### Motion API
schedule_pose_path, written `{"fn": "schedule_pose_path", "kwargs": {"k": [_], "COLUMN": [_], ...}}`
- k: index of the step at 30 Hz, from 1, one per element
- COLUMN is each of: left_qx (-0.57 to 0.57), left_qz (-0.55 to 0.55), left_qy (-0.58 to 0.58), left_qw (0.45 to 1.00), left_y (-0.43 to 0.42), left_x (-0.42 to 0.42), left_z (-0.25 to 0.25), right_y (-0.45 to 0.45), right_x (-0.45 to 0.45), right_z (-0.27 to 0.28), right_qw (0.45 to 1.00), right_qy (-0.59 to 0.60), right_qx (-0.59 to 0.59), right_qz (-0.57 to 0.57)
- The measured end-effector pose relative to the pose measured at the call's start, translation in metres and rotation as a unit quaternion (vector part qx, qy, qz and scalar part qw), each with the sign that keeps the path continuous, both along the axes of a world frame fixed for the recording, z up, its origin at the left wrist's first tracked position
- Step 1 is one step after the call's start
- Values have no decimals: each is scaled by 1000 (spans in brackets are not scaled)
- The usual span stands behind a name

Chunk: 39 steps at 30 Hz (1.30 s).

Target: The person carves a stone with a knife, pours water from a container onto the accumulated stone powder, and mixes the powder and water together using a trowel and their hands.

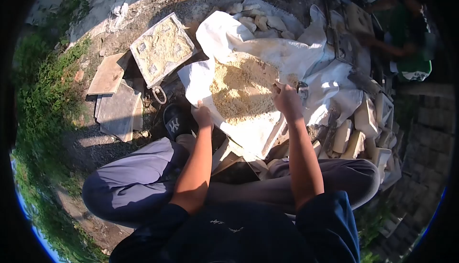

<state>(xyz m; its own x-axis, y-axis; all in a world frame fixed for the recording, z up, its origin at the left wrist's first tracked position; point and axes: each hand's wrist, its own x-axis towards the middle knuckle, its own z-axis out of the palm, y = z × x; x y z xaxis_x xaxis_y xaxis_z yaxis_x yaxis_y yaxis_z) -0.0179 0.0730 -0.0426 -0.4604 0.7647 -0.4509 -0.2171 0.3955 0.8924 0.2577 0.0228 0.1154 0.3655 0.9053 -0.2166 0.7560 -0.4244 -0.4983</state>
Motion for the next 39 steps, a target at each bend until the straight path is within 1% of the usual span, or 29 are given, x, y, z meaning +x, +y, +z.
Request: {"fn": "schedule_pose_path", "kwargs": {"k": [1,2,3,4,6,9,10,12,13,15,16,18,19,21,23,24,25,26,27,29,30,31,32,34,35,36,37,38,39], "left_qx": [61,59,58,-8,60,104,23,71,93,112,99,89,52,20,38,41,39,36,37,126,154,183,200,373,372,336,311,287,286], "left_qz": [18,2,-14,-65,-96,-108,-103,-47,-46,-49,-47,-44,-42,-40,-39,-40,-64,-89,-92,34,75,46,14,-120,-244,-334,-342,-349,-354], "left_qy": [4,7,11,17,13,29,55,22,38,61,80,97,89,83,50,52,29,6,7,108,141,358,556,466,337,301,351,399,398], "left_qw": [998,998,998,998,993,988,993,996,994,991,991,990,994,996,997,997,997,995,995,986,975,915,806,793,830,828,814,798,796], "left_y": [1,3,4,4,7,10,10,4,4,0,-2,-5,-6,-6,-4,-5,-4,-4,-4,0,1,-4,-7,-1,1,6,5,3,2], "left_x": [5,12,18,24,28,31,26,25,26,23,25,27,25,19,7,4,2,-1,0,11,16,21,23,30,40,54,70,81,81], "left_z": [5,26,49,83,76,76,64,50,48,49,58,74,80,75,46,47,49,50,48,54,64,109,134,126,121,115,113,110,95], "right_y": [-5,-8,-13,-22,-39,-52,-37,-40,-36,-23,-17,-5,2,16,25,28,27,17,7,3,0,-4,-11,-28,-32,-37,-41,-44,-47], "right_x": [3,5,-1,-5,-40,-65,-72,-71,-68,-59,-53,-35,-24,-12,-14,-17,-32,-50,-62,-62,-56,-52,-51,-46,-41,-36,-30,-23,-17], "right_z": [-22,-40,-50,-73,-94,-86,-34,-45,-40,-21,-18,-37,-48,-75,-98,-107,-104,-101,-100,-92,-82,-74,-71,-69,-69,-69,-68,-68,-73], "right_qw": [999,996,995,994,987,980,955,982,981,986,992,994,994,983,985,988,995,985,983,979,985,978,978,985,985,982,974,969,969], "right_qy": [-11,-23,-34,-41,20,151,196,179,182,154,113,91,92,-15,-14,-17,18,104,143,176,171,165,164,171,171,172,173,180,172], "right_qx": [23,46,-9,-29,-11,-24,-166,-40,-36,-59,-50,36,38,171,161,147,93,133,113,99,8,-85,-89,-2,-5,26,57,64,75], "right_qz": [-37,-75,-98,-102,-159,-125,-147,-49,-52,10,-6,-48,-49,-68,-55,-39,-25,-30,-24,-19,38,94,94,-10,-10,-73,-136,-155,-160]}}
